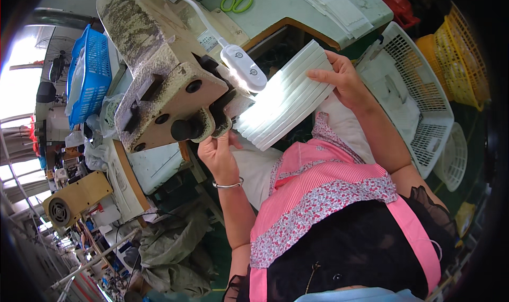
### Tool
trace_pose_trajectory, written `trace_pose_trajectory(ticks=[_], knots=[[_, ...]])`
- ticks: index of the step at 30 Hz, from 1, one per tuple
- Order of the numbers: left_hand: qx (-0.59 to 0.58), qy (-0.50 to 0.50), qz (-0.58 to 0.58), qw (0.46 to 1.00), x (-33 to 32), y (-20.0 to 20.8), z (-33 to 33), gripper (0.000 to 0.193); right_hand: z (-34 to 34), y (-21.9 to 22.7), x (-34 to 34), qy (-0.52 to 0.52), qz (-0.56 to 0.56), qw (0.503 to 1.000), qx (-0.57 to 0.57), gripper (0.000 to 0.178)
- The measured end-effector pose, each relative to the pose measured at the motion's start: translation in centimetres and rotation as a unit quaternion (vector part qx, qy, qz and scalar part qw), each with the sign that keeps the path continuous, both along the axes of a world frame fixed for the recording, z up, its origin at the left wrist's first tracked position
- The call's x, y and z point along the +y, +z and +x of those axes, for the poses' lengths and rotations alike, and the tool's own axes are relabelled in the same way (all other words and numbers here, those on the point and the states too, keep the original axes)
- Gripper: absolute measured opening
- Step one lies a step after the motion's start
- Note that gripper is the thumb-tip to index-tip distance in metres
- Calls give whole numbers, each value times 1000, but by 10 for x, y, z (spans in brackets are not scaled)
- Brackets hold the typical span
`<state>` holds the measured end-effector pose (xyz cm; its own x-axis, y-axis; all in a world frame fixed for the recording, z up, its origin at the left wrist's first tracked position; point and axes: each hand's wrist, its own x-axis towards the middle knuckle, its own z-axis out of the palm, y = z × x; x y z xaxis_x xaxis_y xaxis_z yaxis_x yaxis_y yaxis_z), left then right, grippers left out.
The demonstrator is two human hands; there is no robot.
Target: The person stitches white fabric strips together using an industrial sewing machine, likely as part of a shoe assembly process.
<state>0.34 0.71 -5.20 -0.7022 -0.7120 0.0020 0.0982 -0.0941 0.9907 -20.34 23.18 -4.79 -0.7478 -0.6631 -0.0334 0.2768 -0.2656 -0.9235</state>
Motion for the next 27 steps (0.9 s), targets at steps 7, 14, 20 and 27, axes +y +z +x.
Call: trace_pose_trajectory(ticks=[7, 14, 20, 27], knots=[[-62, 97, -227, 967, -19, 8, 5, 11, 22, 14, -5, 21, 25, 999, 34, 31], [-47, 119, -312, 941, -44, 5, 15, 13, 54, 19, -21, 16, 42, 998, 32, 29], [-116, 122, -378, 910, -43, 13, 11, 9, 67, 16, -28, -18, 46, 998, 25, 26], [-103, 148, -320, 930, -40, 12, 4, 4, 63, 22, -24, -12, 38, 999, 34, 24]])
